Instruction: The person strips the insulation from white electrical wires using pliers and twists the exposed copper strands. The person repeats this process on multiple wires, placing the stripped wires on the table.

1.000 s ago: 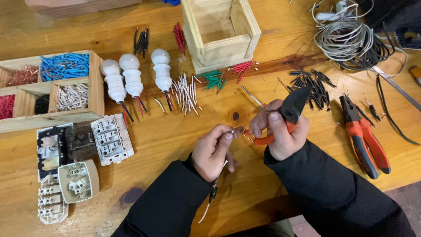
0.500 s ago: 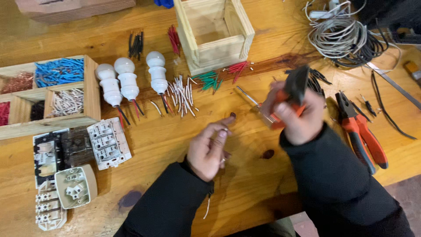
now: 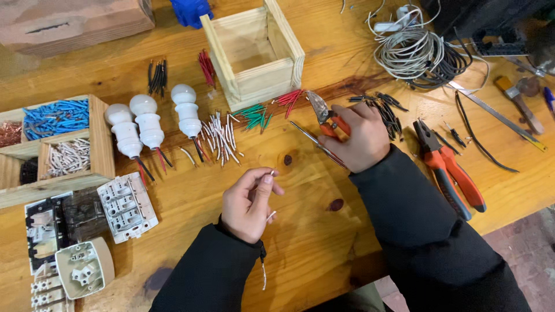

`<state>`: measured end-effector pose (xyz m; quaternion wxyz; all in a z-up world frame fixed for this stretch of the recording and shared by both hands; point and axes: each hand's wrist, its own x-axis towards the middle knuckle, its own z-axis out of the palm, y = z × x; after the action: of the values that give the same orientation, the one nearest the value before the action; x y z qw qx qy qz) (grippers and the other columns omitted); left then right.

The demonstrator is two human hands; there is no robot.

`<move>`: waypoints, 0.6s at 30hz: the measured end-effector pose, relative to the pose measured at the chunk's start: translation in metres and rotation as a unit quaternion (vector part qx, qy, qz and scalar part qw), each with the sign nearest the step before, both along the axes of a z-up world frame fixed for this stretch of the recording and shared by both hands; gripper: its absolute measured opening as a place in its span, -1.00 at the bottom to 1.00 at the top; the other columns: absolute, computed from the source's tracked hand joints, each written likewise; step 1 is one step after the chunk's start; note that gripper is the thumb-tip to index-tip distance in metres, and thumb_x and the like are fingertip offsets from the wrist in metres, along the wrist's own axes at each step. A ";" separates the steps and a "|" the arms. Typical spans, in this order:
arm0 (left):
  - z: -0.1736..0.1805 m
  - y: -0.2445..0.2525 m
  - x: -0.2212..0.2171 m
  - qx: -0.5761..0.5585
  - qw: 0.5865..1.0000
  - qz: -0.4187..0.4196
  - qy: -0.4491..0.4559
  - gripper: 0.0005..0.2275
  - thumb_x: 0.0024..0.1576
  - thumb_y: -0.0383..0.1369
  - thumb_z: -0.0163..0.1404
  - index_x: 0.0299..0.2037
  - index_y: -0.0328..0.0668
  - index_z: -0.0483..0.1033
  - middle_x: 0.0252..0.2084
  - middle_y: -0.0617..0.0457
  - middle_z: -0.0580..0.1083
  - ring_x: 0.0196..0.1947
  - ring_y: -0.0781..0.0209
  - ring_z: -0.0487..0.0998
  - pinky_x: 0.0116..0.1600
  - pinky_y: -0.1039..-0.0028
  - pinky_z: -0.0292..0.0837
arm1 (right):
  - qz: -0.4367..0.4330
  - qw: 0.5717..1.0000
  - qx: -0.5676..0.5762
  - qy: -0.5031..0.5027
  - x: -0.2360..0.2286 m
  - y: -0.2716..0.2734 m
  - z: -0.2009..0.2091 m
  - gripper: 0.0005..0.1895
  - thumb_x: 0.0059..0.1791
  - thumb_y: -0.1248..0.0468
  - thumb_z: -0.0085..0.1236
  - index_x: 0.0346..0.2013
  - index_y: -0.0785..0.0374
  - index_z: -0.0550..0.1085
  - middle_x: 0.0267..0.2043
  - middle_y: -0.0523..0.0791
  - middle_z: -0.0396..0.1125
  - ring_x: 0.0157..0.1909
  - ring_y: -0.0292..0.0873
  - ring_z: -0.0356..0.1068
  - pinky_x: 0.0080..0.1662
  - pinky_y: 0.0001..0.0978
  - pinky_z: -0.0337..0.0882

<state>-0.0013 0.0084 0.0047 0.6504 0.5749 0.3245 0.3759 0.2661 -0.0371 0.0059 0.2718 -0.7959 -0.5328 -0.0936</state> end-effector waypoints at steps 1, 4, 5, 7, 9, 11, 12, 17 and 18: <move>-0.001 -0.001 0.000 -0.001 1.000 0.002 0.001 -0.80 0.29 -0.38 -0.07 -0.10 -0.36 0.58 -0.48 -0.18 0.60 -0.86 0.27 0.43 -0.73 0.60 0.42 | 0.002 1.000 -0.001 0.001 0.000 -0.001 0.001 -0.28 -0.34 0.00 0.57 0.08 0.09 0.63 -0.14 -0.07 0.41 -0.11 0.09 0.49 0.01 -0.13 0.51; -0.004 -0.001 0.002 0.000 1.000 0.007 -0.001 -0.81 0.29 -0.38 -0.05 -0.12 -0.36 0.59 -0.48 -0.18 0.61 -0.86 0.27 0.44 -0.73 0.61 0.40 | 0.028 1.000 0.004 -0.014 0.004 0.001 -0.002 -0.35 -0.23 0.08 0.53 0.10 0.25 0.61 -0.16 0.03 0.40 -0.14 0.20 0.47 0.04 -0.04 0.45; -0.005 -0.001 0.002 0.004 1.000 0.009 -0.004 -0.82 0.28 -0.39 -0.04 -0.12 -0.36 0.59 -0.48 -0.18 0.61 -0.85 0.26 0.46 -0.72 0.60 0.42 | 0.017 1.000 -0.018 -0.012 0.006 0.002 -0.005 -0.39 -0.20 0.00 0.51 0.08 0.13 0.62 -0.13 -0.03 0.43 -0.08 0.14 0.48 0.02 -0.11 0.46; -0.005 -0.002 0.002 0.008 1.000 0.013 -0.007 -0.83 0.28 -0.40 -0.03 -0.13 -0.36 0.59 -0.48 -0.18 0.61 -0.84 0.25 0.48 -0.71 0.59 0.43 | 0.006 0.999 -0.039 -0.009 0.008 0.003 -0.011 -0.44 -0.17 -0.08 0.48 0.06 0.01 0.63 -0.11 -0.09 0.46 -0.03 0.08 0.49 -0.01 -0.17 0.48; -0.004 -0.003 0.002 -0.002 1.000 0.006 -0.020 -0.83 0.28 -0.40 -0.03 -0.13 -0.35 0.59 -0.49 -0.18 0.60 -0.83 0.27 0.47 -0.71 0.60 0.42 | 0.020 0.998 -0.059 0.014 0.008 0.002 -0.016 -0.54 -0.10 -0.07 0.42 0.02 0.00 0.63 -0.09 -0.07 0.50 0.00 0.11 0.49 0.01 -0.11 0.47; 0.001 -0.004 0.001 0.003 1.000 0.007 -0.018 -0.83 0.27 -0.41 -0.02 -0.15 -0.35 0.60 -0.50 -0.17 0.60 -0.83 0.28 0.46 -0.71 0.61 0.40 | 0.018 0.998 -0.052 0.011 0.003 0.002 -0.012 -0.55 -0.11 -0.02 0.45 0.02 0.04 0.63 -0.10 -0.05 0.50 -0.01 0.13 0.49 0.00 -0.08 0.48; 0.003 -0.005 0.001 0.007 1.000 0.007 -0.017 -0.84 0.26 -0.41 -0.01 -0.16 -0.36 0.61 -0.51 -0.16 0.60 -0.83 0.29 0.45 -0.71 0.61 0.39 | 0.015 0.999 -0.045 0.008 0.000 0.002 -0.009 -0.55 -0.12 0.04 0.47 0.02 0.07 0.63 -0.11 -0.04 0.50 -0.01 0.14 0.49 0.00 -0.05 0.49; 0.001 0.000 0.000 0.046 0.999 -0.001 -0.002 -0.85 0.25 -0.41 0.04 -0.22 -0.33 0.63 -0.58 -0.10 0.58 -0.84 0.32 0.42 -0.71 0.64 0.34 | 0.076 0.996 0.026 -0.044 -0.002 0.000 0.007 -0.62 -0.12 0.11 0.51 -0.08 0.14 0.63 -0.08 -0.05 0.48 -0.04 0.08 0.48 0.07 -0.12 0.45; -0.001 0.001 0.000 0.065 0.998 -0.008 0.007 -0.85 0.25 -0.40 0.04 -0.23 -0.31 0.65 -0.61 -0.08 0.56 -0.84 0.33 0.40 -0.72 0.66 0.32 | 0.112 0.990 0.069 -0.057 -0.007 -0.002 0.015 -0.66 -0.12 0.22 0.50 -0.12 0.23 0.61 -0.01 -0.03 0.45 -0.04 0.09 0.46 0.08 -0.12 0.42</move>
<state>-0.0018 0.0096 0.0037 0.6123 0.6211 0.2992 0.3871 0.2596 -0.0387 0.0210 0.3046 -0.7041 -0.6251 -0.1444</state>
